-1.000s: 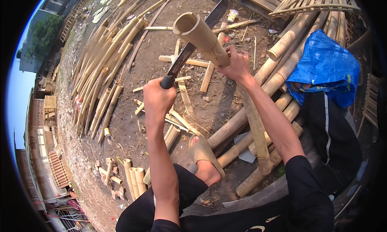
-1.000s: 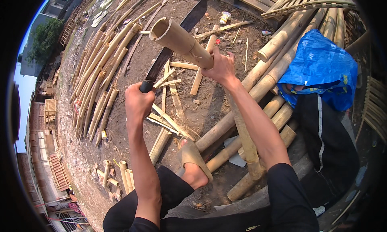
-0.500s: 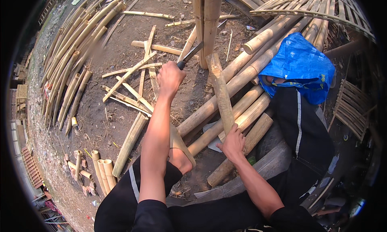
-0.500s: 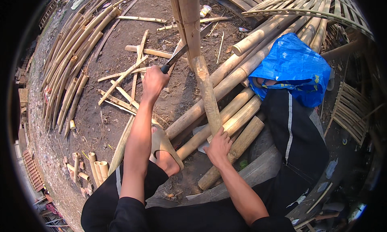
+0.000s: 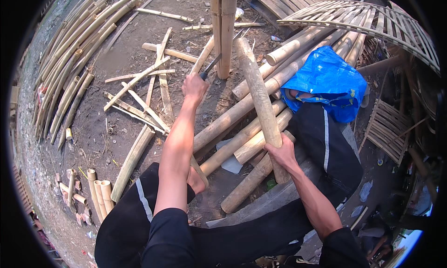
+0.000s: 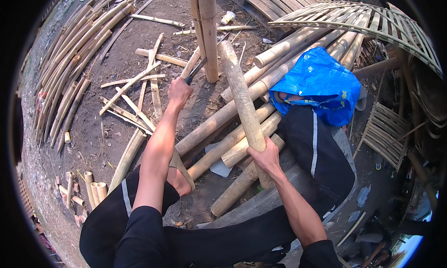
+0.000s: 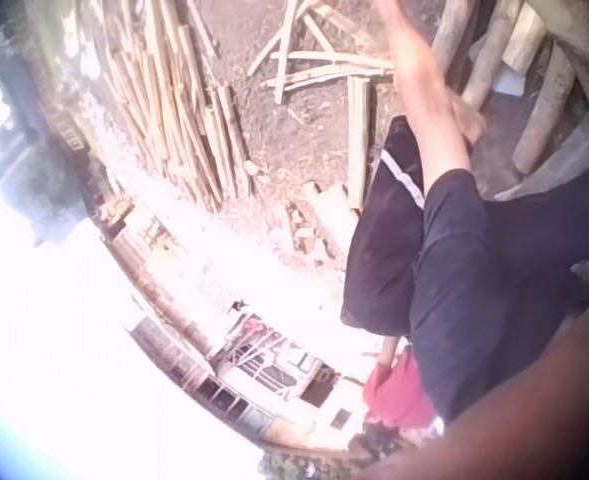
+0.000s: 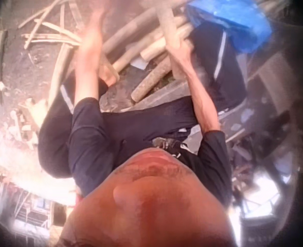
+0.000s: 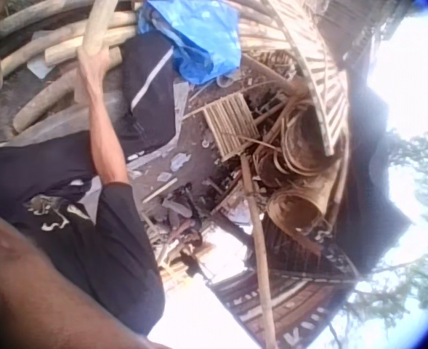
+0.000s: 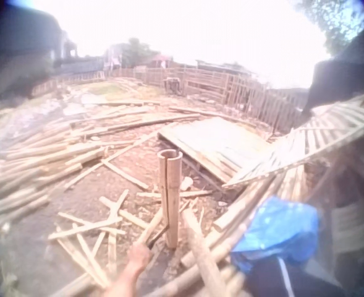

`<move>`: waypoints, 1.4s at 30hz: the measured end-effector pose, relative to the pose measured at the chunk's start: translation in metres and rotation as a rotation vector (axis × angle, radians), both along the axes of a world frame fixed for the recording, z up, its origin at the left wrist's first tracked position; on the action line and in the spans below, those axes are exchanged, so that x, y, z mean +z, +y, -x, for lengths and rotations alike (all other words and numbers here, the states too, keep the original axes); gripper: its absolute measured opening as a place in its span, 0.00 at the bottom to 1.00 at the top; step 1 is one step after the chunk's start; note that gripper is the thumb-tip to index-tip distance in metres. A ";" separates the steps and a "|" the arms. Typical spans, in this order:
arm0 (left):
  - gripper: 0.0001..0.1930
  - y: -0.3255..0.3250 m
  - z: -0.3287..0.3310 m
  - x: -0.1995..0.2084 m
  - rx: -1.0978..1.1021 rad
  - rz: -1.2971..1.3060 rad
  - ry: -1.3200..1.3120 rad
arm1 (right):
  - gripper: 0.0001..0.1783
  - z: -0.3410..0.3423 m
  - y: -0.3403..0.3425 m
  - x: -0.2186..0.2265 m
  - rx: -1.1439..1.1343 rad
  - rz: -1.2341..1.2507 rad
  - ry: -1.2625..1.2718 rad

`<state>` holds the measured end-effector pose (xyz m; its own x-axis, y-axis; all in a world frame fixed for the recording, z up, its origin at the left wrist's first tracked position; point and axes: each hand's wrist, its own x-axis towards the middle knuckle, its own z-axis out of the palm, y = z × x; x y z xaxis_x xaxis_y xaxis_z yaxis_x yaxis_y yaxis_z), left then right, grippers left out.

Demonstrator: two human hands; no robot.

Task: The person uses a machete to shave and cut strips from a bamboo stalk while sitting outdoors among a large pile of bamboo.

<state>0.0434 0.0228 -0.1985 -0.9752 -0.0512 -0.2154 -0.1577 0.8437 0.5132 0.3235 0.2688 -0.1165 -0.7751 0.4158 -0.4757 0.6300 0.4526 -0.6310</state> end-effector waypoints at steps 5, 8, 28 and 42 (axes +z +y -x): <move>0.11 -0.005 -0.001 -0.005 -0.040 0.052 0.028 | 0.24 0.108 0.069 0.203 -0.047 -0.044 0.717; 0.11 -0.007 -0.007 -0.008 -0.049 0.061 0.033 | 0.24 0.167 0.064 0.317 -0.121 -0.128 1.169; 0.12 -0.027 -0.008 -0.064 -0.197 0.143 -0.159 | 0.12 0.055 0.032 0.065 -0.294 0.245 0.112; 0.20 -0.016 -0.050 0.008 -0.002 0.059 -0.232 | 0.29 -0.035 0.028 -0.027 -0.506 0.559 0.012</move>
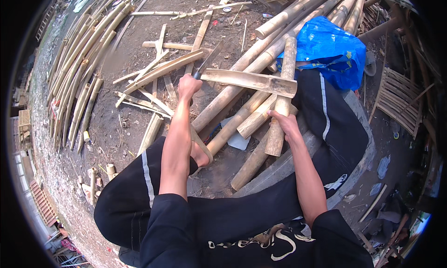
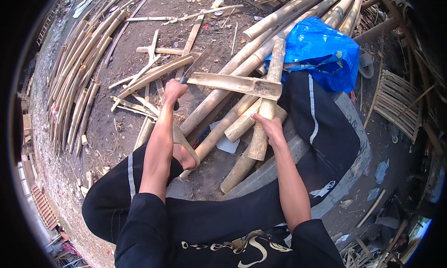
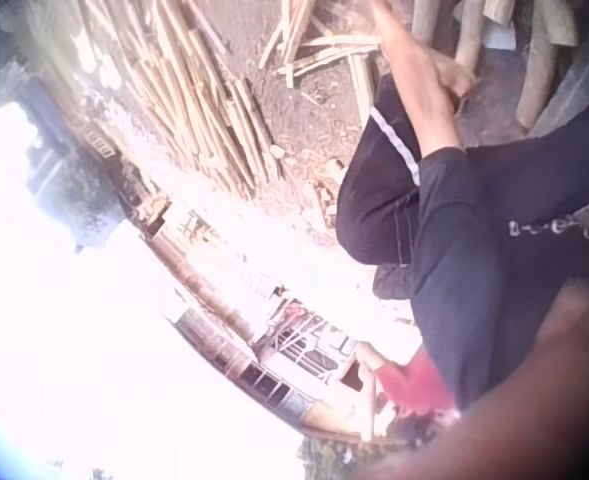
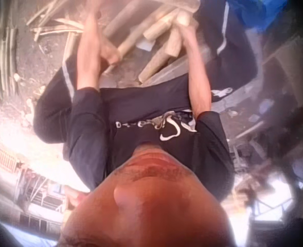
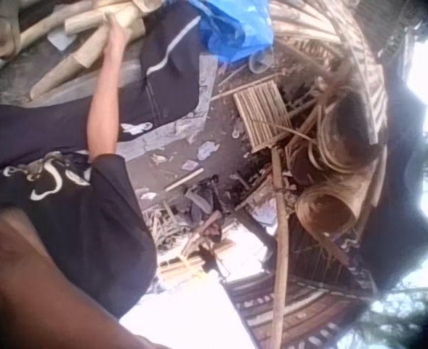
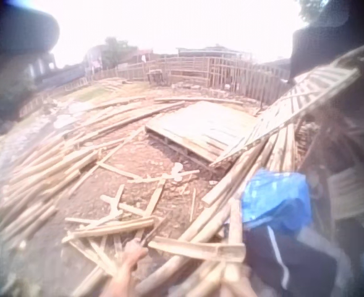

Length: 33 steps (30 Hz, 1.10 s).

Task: The person uses a machete to shave and cut strips from a bamboo stalk while sitting outdoors among a large pile of bamboo.

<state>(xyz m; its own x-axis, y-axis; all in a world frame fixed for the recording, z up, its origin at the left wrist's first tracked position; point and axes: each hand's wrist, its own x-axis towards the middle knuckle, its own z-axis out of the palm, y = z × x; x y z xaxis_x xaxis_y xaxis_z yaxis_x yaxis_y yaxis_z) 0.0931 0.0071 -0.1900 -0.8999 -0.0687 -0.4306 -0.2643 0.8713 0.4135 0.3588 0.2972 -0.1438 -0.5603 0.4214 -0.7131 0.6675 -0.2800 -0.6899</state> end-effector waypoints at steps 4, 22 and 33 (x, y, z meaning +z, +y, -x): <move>0.19 0.008 -0.012 0.054 -0.100 -0.004 0.141 | 0.41 0.008 -0.009 -0.036 -0.032 -0.131 0.094; 0.13 0.008 -0.087 0.337 -0.557 0.194 0.344 | 0.12 0.148 -0.018 0.052 -0.259 -0.637 0.804; 0.13 0.014 -0.076 0.325 -0.304 -0.060 0.466 | 0.10 0.215 -0.114 0.148 0.036 -1.036 0.763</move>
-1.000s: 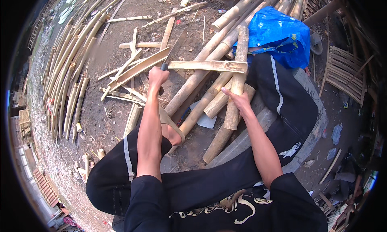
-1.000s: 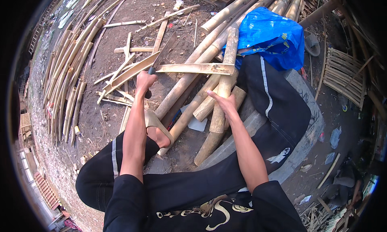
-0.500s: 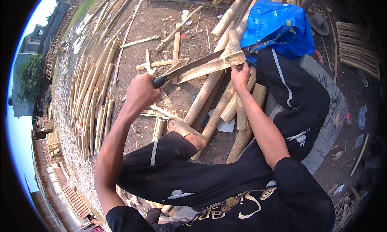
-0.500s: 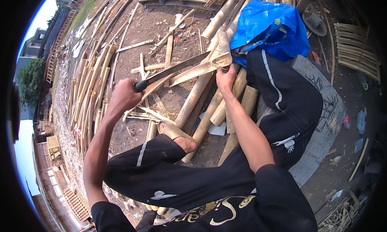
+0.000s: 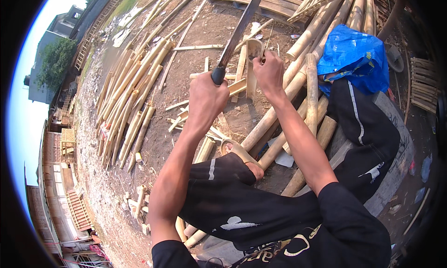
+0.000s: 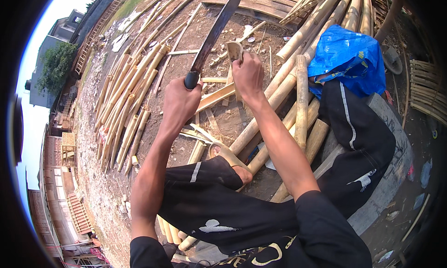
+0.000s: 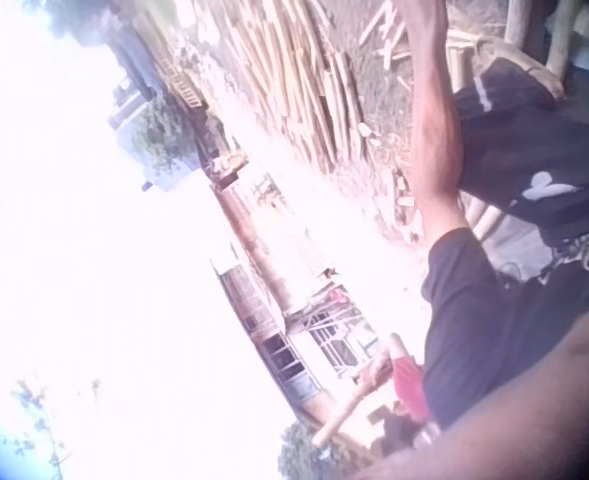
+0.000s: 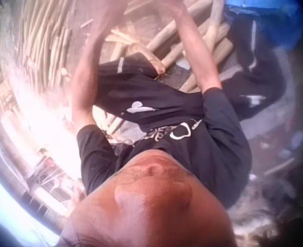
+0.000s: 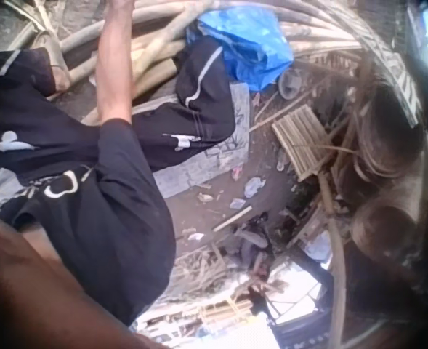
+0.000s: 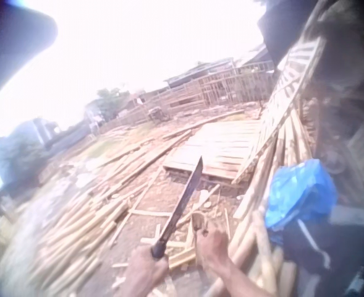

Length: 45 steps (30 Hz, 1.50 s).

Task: The person uses a machete to shave and cut strips from a bamboo stalk while sitting outdoors among a large pile of bamboo.

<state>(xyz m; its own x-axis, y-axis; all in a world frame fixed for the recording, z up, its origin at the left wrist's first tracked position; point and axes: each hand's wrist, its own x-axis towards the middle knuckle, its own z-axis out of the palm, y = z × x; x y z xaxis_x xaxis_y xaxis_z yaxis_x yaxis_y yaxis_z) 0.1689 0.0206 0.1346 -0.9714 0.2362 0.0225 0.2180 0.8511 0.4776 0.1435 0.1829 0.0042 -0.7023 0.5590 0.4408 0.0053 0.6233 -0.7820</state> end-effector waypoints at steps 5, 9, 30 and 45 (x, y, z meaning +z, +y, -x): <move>0.12 -0.005 0.008 -0.044 -0.028 0.035 0.002 | 0.11 0.009 -0.018 -0.002 -0.001 0.023 0.017; 0.12 -0.005 0.011 -0.060 -0.018 0.068 0.049 | 0.11 0.010 -0.019 0.000 -0.007 0.018 -0.031; 0.18 -0.028 0.049 -0.046 0.314 0.123 -0.085 | 0.69 -0.247 0.050 -0.191 -0.323 0.179 -1.307; 0.14 -0.072 0.029 -0.051 0.325 0.050 -0.047 | 0.26 -0.113 0.062 0.112 0.185 0.581 0.069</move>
